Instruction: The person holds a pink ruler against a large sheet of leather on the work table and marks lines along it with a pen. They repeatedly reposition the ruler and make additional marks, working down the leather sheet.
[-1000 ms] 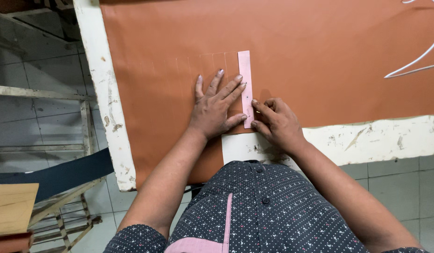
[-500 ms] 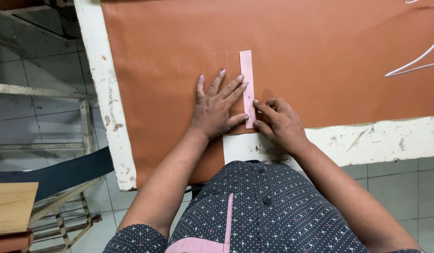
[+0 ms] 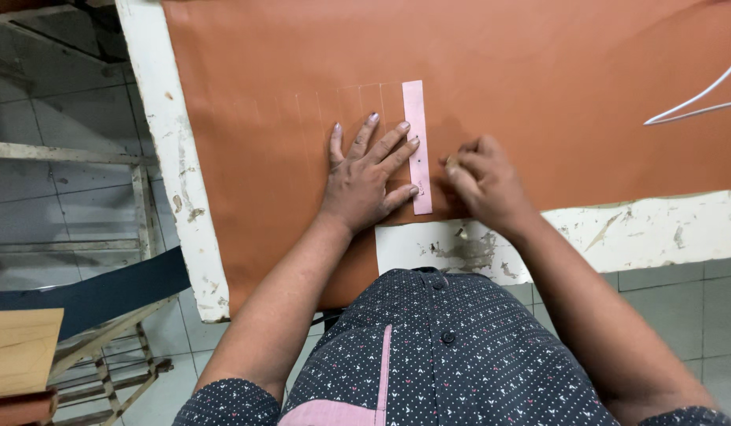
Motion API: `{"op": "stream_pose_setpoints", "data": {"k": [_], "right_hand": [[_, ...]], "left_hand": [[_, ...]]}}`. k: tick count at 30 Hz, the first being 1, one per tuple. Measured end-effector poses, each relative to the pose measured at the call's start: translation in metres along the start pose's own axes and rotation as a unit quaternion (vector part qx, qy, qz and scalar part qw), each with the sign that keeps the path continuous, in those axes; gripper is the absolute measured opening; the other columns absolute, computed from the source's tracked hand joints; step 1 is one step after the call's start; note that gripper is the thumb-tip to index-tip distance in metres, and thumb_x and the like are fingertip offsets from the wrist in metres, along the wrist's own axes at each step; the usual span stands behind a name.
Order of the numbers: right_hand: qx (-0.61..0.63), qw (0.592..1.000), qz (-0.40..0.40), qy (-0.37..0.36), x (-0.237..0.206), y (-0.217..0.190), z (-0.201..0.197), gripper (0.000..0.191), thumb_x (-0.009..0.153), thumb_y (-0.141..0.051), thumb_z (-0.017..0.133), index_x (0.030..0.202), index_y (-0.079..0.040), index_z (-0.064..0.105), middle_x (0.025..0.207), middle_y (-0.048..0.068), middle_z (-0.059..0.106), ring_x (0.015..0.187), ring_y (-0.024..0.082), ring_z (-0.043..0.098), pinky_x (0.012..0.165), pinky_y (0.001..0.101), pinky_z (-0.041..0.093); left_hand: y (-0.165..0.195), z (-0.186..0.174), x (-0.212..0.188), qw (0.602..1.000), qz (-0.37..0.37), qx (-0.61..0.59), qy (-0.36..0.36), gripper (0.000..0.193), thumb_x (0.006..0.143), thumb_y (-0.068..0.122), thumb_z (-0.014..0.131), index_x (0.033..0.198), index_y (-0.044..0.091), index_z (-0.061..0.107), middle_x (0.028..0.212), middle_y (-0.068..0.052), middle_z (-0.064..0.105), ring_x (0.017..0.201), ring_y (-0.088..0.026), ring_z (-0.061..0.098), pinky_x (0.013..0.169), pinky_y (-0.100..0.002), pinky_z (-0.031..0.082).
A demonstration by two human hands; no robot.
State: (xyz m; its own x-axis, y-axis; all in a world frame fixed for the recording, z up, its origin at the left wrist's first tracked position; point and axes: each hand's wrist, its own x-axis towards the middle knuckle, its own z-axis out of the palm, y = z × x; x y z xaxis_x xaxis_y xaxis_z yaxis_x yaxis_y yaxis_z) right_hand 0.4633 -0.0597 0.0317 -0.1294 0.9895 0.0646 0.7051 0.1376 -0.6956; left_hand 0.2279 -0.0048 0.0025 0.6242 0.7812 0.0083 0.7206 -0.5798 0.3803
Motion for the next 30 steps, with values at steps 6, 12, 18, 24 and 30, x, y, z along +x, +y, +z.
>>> {"op": "stream_pose_setpoints", "data": {"k": [6, 12, 18, 24, 30], "right_hand": [[-0.011, 0.995, 0.014, 0.098, 0.044, -0.010, -0.017, 0.017, 0.113, -0.016, 0.063, 0.112, -0.001, 0.071, 0.103, 0.014, 0.071, 0.094, 0.024, 0.068, 0.082, 0.0367, 0.054], [0.129, 0.988, 0.058, 0.059, 0.093, -0.021, -0.011, 0.021, 0.109, -0.015, 0.060, 0.118, 0.002, 0.068, 0.102, 0.010, 0.075, 0.092, 0.016, 0.071, 0.084, 0.0301, 0.058], [0.111, 0.991, 0.070, 0.039, 0.112, -0.024, -0.007, 0.022, 0.108, -0.016, 0.060, 0.118, 0.002, 0.069, 0.102, 0.011, 0.076, 0.092, 0.016, 0.073, 0.083, 0.0307, 0.059], [0.103, 0.993, 0.054, 0.036, 0.117, -0.024, -0.002, 0.020, 0.108, -0.016, 0.063, 0.117, 0.000, 0.069, 0.101, 0.012, 0.075, 0.091, 0.020, 0.074, 0.082, 0.0330, 0.059], [-0.084, 0.991, -0.061, 0.079, 0.111, -0.016, -0.009, 0.009, 0.108, -0.010, 0.066, 0.108, -0.003, 0.070, 0.099, 0.016, 0.072, 0.086, 0.032, 0.072, 0.075, 0.0394, 0.057]], "left_hand": [[0.001, -0.004, 0.002, 1.000, -0.001, -0.005, -0.007, 0.070, 0.087, 0.063, 0.065, 0.150, 0.034, 0.050, 0.163, 0.007, 0.037, 0.154, -0.030, 0.023, 0.120, -0.070, 0.002], [0.002, -0.008, 0.003, 1.000, -0.008, -0.020, -0.019, 0.071, 0.087, 0.063, 0.065, 0.149, 0.034, 0.050, 0.163, 0.008, 0.036, 0.155, -0.030, 0.023, 0.120, -0.070, 0.002], [0.002, -0.006, 0.003, 1.000, -0.009, -0.019, -0.010, 0.071, 0.087, 0.061, 0.065, 0.150, 0.035, 0.049, 0.164, 0.009, 0.036, 0.155, -0.029, 0.023, 0.120, -0.070, 0.002], [0.001, -0.001, 0.002, 1.000, -0.009, -0.015, -0.002, 0.071, 0.088, 0.064, 0.063, 0.151, 0.034, 0.049, 0.164, 0.009, 0.036, 0.155, -0.028, 0.024, 0.120, -0.069, 0.001], [0.002, -0.001, 0.004, 1.000, -0.017, -0.010, -0.011, 0.072, 0.087, 0.066, 0.062, 0.150, 0.035, 0.049, 0.163, 0.009, 0.036, 0.155, -0.028, 0.024, 0.120, -0.069, 0.001]]}}
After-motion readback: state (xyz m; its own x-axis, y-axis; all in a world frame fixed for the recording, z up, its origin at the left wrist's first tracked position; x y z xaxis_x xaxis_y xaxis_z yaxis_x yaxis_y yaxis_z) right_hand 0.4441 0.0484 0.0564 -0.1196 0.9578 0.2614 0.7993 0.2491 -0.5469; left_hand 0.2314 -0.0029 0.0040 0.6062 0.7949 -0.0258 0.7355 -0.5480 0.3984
